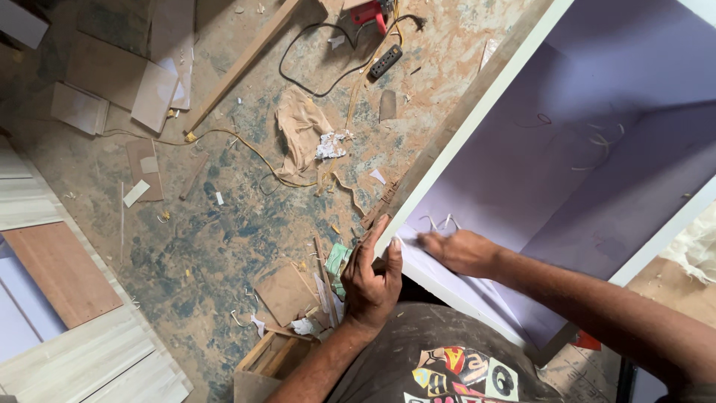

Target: The person assembles drawers by using a plane to smooth the edges of wood, applying tape to the sides, and then scraping or smoothing the interior surfaces of the assembled drawer boxes.

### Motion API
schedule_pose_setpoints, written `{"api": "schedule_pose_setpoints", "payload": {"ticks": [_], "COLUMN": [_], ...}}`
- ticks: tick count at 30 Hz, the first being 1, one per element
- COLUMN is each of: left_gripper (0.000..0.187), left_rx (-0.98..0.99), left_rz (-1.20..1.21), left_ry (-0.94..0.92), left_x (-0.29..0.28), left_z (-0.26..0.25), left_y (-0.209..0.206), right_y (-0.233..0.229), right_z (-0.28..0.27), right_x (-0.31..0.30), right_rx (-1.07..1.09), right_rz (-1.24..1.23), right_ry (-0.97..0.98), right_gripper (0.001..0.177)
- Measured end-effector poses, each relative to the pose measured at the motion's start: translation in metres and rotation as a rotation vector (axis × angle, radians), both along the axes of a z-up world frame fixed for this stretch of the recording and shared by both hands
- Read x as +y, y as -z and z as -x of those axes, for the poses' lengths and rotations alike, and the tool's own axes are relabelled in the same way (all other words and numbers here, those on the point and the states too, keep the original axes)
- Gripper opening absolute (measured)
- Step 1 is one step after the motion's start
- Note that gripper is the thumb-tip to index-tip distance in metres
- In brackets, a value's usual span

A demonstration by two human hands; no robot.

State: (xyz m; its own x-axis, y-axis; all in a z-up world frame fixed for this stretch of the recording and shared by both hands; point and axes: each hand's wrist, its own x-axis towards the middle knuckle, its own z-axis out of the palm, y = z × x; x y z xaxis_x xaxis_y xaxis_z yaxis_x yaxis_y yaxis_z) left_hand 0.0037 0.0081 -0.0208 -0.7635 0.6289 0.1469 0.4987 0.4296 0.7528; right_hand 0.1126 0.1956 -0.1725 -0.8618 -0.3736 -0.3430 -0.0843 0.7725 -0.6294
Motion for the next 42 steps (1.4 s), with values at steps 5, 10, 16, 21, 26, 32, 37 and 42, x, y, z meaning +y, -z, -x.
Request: {"api": "schedule_pose_setpoints", "payload": {"ticks": [5,10,16,21,26,32,37,42], "left_gripper": [0.054,0.057,0.031,0.041,0.048,0.031,0.004,0.010], "left_rx": [0.012,0.022,0.307,0.475,0.342,-0.232,-0.250,-0.278], "left_rz": [0.022,-0.145,-0.014,0.083,-0.020,-0.243,-0.271,-0.388], "left_ry": [0.069,0.252,0.526,0.583,0.441,0.306,0.260,0.244], "left_x": [-0.006,-0.018,-0.034,-0.026,-0.040,-0.078,-0.092,-0.091], "left_z": [0.001,0.011,0.033,0.047,0.019,-0.039,-0.061,-0.051], "left_y": [0.001,0.005,0.019,0.024,-0.011,-0.026,0.008,0.047], "right_y": [-0.016,-0.046,-0.114,-0.195,-0.240,-0.225,-0.265,-0.334], "right_z": [-0.005,0.000,-0.025,-0.063,-0.088,-0.094,-0.097,-0.127], "right_x": [-0.002,0.010,0.046,0.036,0.003,-0.047,-0.103,-0.124], "right_rx": [0.111,-0.233,-0.153,0.434,-0.265,-0.054,0.103,0.814], "right_rz": [0.040,-0.032,0.189,0.366,0.686,-0.413,-0.600,-0.518], "right_ry": [0.083,0.198,0.640,0.599,1.085,0.235,0.022,0.109], "right_gripper": [0.047,0.046,0.013,0.053,0.025,0.020,0.039,0.034]}}
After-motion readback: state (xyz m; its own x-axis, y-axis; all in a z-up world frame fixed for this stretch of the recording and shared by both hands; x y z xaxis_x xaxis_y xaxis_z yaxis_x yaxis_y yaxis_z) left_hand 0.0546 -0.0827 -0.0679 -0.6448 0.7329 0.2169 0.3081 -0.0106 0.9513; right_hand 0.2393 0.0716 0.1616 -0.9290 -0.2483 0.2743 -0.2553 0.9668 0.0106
